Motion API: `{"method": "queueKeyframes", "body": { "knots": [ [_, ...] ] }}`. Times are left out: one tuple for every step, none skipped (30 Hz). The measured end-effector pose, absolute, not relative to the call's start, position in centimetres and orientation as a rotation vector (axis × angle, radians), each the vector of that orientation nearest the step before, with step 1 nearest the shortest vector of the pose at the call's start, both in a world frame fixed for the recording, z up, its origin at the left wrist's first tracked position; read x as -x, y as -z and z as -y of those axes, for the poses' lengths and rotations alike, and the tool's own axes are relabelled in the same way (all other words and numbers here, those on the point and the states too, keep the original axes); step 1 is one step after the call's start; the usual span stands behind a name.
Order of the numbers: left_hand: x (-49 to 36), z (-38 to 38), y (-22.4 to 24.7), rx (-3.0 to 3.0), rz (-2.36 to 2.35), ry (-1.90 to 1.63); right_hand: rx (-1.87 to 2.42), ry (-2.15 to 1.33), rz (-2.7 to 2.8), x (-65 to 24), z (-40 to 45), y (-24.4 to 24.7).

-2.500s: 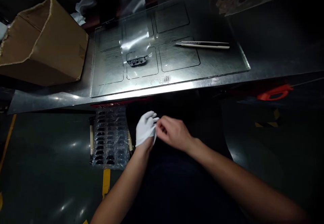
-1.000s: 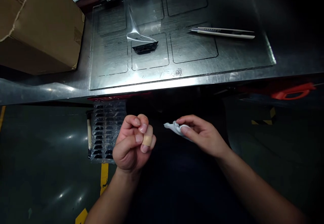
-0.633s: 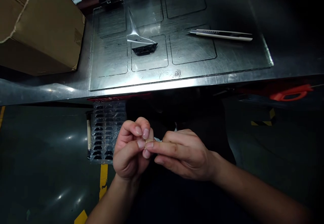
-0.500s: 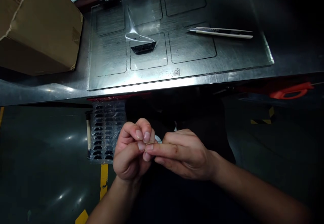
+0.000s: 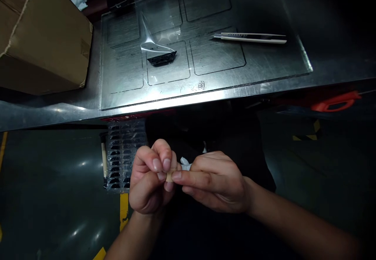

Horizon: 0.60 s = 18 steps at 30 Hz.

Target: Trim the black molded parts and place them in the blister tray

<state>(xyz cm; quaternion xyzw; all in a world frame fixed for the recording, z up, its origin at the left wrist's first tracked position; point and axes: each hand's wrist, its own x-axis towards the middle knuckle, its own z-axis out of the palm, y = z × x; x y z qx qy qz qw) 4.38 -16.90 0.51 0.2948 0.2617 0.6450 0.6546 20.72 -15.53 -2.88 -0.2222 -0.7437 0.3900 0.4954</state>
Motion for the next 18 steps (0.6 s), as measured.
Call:
{"method": "queueKeyframes", "body": {
  "knots": [
    [-4.42, 16.95, -0.48, -0.677, -0.604, -1.462, 0.539, -0.945, 1.803, -20.72, 15.55, 3.04],
    [-4.47, 17.0, -0.46, -0.681, -0.614, -1.461, 0.538, -0.944, 1.803, -20.74, 15.56, 3.17],
    [-4.51, 17.04, -0.43, -0.68, -0.623, -1.46, 0.536, -0.944, 1.807, -20.79, 15.56, 3.29],
    [-4.55, 17.06, -0.39, -0.677, -0.631, -1.461, 0.536, -0.943, 1.813, -20.84, 15.56, 3.38],
    [-4.58, 17.08, -0.35, -0.671, -0.64, -1.461, 0.537, -0.942, 1.819, -20.9, 15.55, 3.45],
    [-4.61, 17.1, -0.29, -0.664, -0.649, -1.462, 0.539, -0.944, 1.823, -20.94, 15.53, 3.51],
    [-4.62, 17.11, -0.23, -0.652, -0.659, -1.463, 0.546, -0.949, 1.827, -20.96, 15.5, 3.54],
    [-4.62, 17.12, -0.16, -0.636, -0.669, -1.465, 0.552, -0.959, 1.826, -20.96, 15.45, 3.56],
    [-4.62, 17.13, -0.1, -0.615, -0.68, -1.467, 0.555, -0.972, 1.818, -20.95, 15.38, 3.56],
    [-4.61, 17.14, -0.04, -0.589, -0.694, -1.469, 0.556, -0.984, 1.806, -20.91, 15.3, 3.54],
    [-4.59, 17.16, 0.0, -0.565, -0.708, -1.471, 0.558, -0.991, 1.791, -20.87, 15.2, 3.52],
    [-4.56, 17.18, 0.04, -0.545, -0.723, -1.473, 0.559, -0.992, 1.775, -20.82, 15.1, 3.49],
    [-4.52, 17.22, 0.08, -0.531, -0.738, -1.473, 0.561, -0.987, 1.768, -20.77, 15.01, 3.47],
    [-4.48, 17.26, 0.12, -0.523, -0.754, -1.473, 0.564, -0.975, 1.773, -20.72, 14.93, 3.45],
    [-4.43, 17.31, 0.17, -0.522, -0.77, -1.473, 0.57, -0.957, 1.793, -20.69, 14.87, 3.45],
    [-4.38, 17.36, 0.24, -0.522, -0.787, -1.473, 0.578, -0.936, 1.82, -20.66, 14.82, 3.47],
    [-4.33, 17.41, 0.32, -0.522, -0.807, -1.473, 0.587, -0.915, 1.847, -20.64, 14.8, 3.52],
    [-4.29, 17.45, 0.41, -0.52, -0.827, -1.472, 0.597, -0.896, 1.87, -20.62, 14.78, 3.59]
  ]
}}
